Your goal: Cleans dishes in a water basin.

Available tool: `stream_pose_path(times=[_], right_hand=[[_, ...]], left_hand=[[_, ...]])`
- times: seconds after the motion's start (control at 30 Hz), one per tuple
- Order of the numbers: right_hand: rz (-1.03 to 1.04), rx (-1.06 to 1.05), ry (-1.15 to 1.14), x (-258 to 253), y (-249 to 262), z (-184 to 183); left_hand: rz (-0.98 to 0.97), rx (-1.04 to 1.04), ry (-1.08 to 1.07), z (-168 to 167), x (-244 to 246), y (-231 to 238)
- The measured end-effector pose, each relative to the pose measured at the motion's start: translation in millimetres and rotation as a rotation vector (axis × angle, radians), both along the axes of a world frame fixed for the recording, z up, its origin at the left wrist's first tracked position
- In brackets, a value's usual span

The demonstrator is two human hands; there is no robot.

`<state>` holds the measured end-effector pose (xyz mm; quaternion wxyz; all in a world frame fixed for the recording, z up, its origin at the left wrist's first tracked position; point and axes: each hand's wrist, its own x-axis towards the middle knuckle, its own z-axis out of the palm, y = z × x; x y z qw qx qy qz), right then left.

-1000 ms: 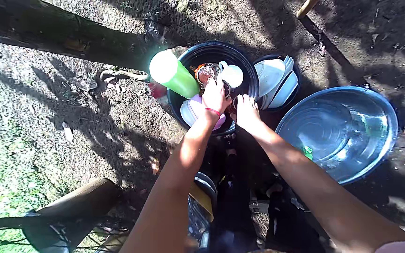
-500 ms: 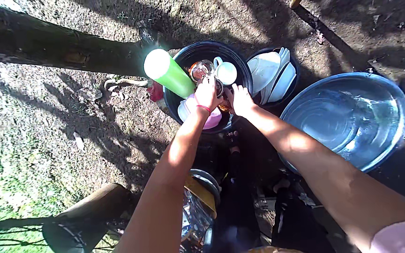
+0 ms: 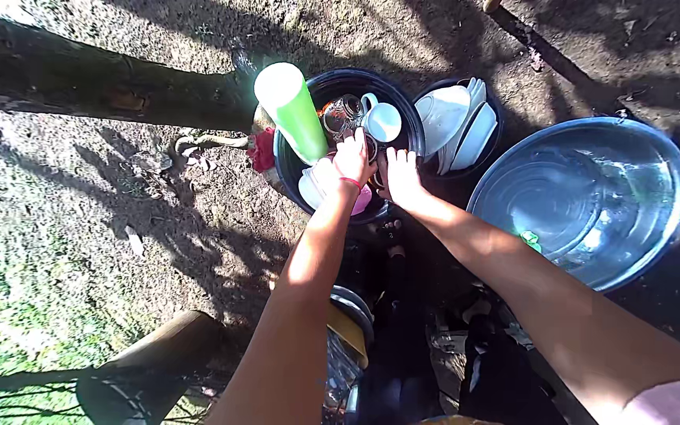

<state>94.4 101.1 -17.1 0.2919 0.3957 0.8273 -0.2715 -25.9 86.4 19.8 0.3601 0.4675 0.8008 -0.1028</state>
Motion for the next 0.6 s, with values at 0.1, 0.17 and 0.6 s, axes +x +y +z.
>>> stream_pose_path(times=[0.1,0.17,0.6], right_hand=[[0.031,0.018,0.030,-6.9,-3.7,0.0],[0.066,0.019,0.051,-11.0,-2.8,0.4],[-0.003,-0.052,0.039,-3.6,2.3,9.4]], left_hand=[[-0.081,0.125,-0.084,-20.6,-17.7,-20.1],[-0.174,0.203,-0.134,-36.6,-33.3,-32.0],[-0.143,-0.025,0.067,-19.6,-3.5,-16.5]])
